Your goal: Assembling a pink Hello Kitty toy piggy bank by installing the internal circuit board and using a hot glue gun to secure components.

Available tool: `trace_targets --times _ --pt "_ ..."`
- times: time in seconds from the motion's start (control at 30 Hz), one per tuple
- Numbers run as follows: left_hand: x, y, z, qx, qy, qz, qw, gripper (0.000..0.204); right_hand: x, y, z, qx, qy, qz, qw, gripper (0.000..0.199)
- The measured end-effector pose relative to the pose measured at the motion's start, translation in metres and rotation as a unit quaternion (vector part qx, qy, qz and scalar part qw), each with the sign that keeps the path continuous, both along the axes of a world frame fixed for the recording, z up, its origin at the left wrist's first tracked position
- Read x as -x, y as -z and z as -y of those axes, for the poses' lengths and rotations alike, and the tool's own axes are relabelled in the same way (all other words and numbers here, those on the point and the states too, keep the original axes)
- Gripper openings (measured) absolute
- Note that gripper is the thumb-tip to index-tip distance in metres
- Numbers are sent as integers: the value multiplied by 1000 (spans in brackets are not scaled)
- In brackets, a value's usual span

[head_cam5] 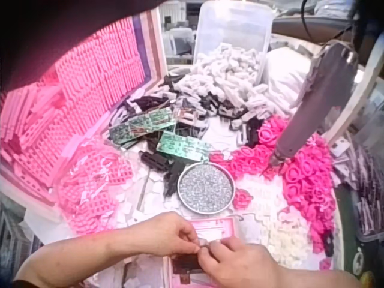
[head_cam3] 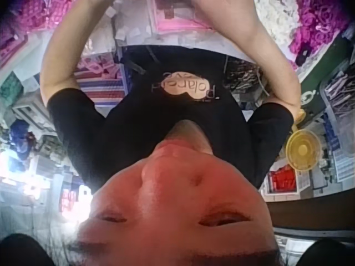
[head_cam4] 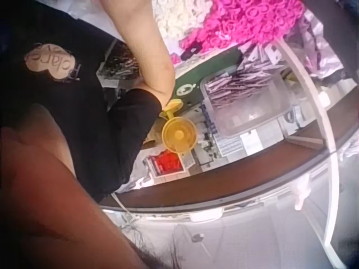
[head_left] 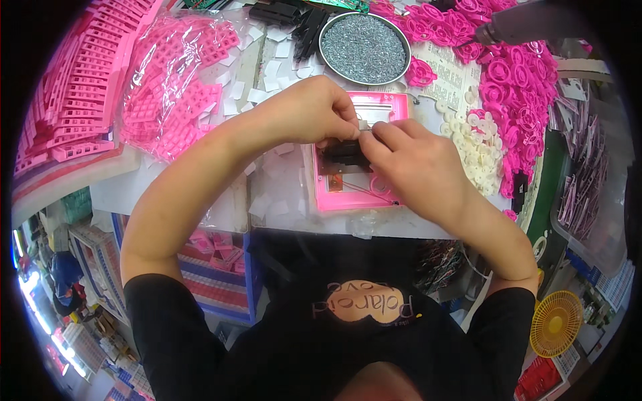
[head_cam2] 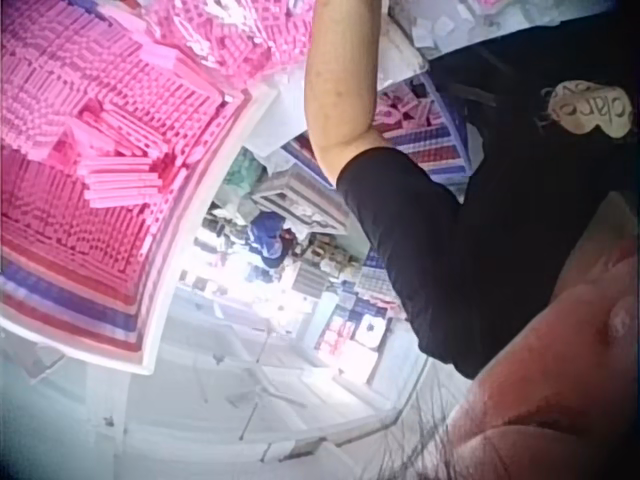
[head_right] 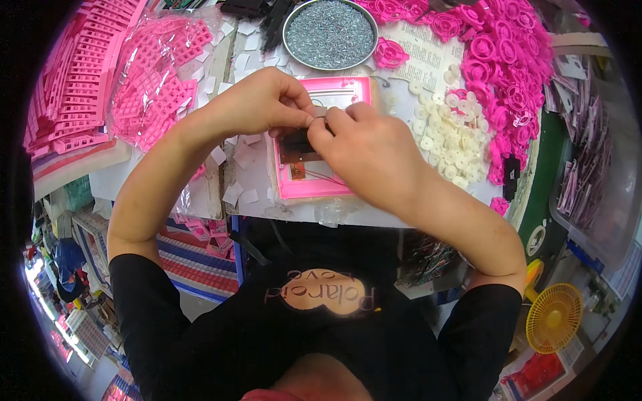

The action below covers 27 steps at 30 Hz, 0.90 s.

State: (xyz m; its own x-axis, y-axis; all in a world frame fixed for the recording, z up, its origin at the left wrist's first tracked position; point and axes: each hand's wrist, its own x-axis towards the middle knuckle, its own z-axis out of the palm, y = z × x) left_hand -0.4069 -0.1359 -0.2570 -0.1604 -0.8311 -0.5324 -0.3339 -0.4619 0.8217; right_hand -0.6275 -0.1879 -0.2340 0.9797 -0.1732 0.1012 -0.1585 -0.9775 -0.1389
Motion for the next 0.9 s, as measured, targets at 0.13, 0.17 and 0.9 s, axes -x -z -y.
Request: trace_targets --times 0.13,0.17,0.9 --pt "5 -2 3 -7 -11 19 1000 11 -14 -16 -11 68 -5 -14 998 23" --pt "5 -3 2 -2 -11 29 1000 10 -14 -16 -8 45 -10 -14 999 23" --pt "-11 -9 41 355 8 297 886 18 107 -69 120 -31 166 605 778 23"
